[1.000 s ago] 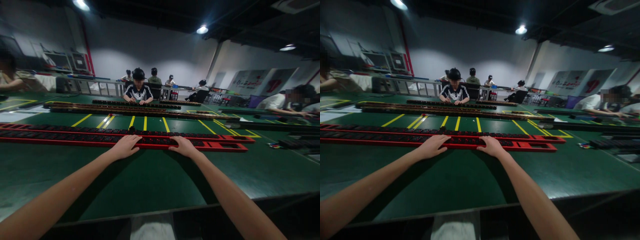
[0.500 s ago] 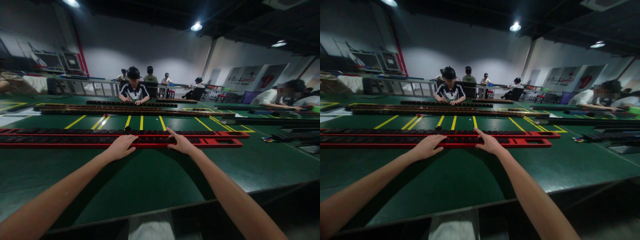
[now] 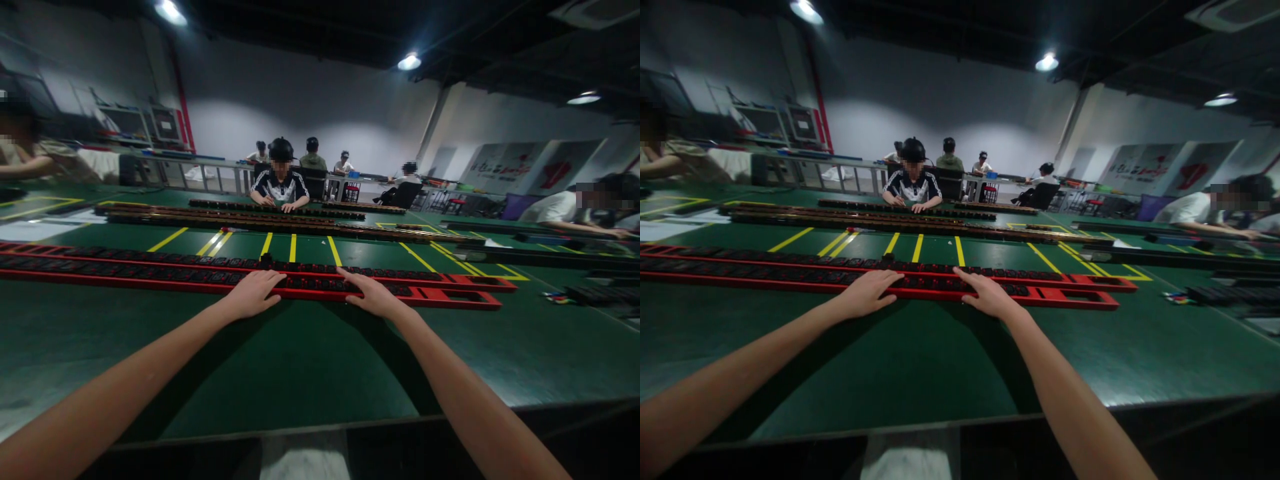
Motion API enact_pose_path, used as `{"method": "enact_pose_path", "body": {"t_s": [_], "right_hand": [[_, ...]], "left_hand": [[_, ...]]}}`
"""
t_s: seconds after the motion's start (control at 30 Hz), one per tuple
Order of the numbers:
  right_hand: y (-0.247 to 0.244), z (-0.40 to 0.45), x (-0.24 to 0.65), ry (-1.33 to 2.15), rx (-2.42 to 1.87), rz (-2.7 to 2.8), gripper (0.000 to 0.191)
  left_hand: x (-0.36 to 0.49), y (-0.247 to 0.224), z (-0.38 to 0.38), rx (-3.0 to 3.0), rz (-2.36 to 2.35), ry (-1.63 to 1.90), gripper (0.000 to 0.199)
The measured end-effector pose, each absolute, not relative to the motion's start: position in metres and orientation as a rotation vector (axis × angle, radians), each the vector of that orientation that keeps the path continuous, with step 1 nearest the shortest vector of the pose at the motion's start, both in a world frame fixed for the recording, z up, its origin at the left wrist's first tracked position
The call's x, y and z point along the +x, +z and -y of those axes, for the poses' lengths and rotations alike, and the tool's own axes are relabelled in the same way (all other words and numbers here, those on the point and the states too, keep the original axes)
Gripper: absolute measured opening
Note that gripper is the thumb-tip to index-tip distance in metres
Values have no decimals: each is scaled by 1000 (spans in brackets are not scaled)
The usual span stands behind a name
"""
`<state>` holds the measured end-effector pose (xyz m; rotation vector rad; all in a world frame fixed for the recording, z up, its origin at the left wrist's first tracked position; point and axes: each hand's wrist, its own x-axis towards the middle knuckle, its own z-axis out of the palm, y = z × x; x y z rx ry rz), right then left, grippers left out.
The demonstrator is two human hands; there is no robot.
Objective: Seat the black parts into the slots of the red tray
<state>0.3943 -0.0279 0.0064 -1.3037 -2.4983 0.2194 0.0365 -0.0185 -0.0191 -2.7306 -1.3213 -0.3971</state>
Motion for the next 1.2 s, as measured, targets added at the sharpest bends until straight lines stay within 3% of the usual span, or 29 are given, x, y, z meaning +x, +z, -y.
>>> {"method": "enact_pose_path", "body": {"t_s": [0.07, 0.13, 0.3, 0.43, 0.53, 1.03, 1.2], "right_hand": [[8, 27, 392, 119, -1282, 2591, 58], [8, 28, 387, 32, -1301, 2612, 52], [8, 33, 378, 56, -1286, 2547, 78], [10, 35, 378, 108, -1243, 2588, 62], [12, 35, 379, 132, -1293, 2543, 68], [10, 35, 375, 43, -1268, 2615, 54], [7, 31, 379, 44, -1350, 2538, 70]], "left_hand": [[37, -18, 19, -2736, 1331, -396, 55], [37, -16, 21, -2736, 1332, -401, 55], [39, -13, 24, -2731, 1322, -408, 53], [39, -14, 22, -2734, 1325, -410, 54], [37, -16, 20, -2741, 1315, -424, 54], [39, -15, 21, -2730, 1320, -410, 53], [38, -16, 21, -2731, 1338, -410, 55]]}}
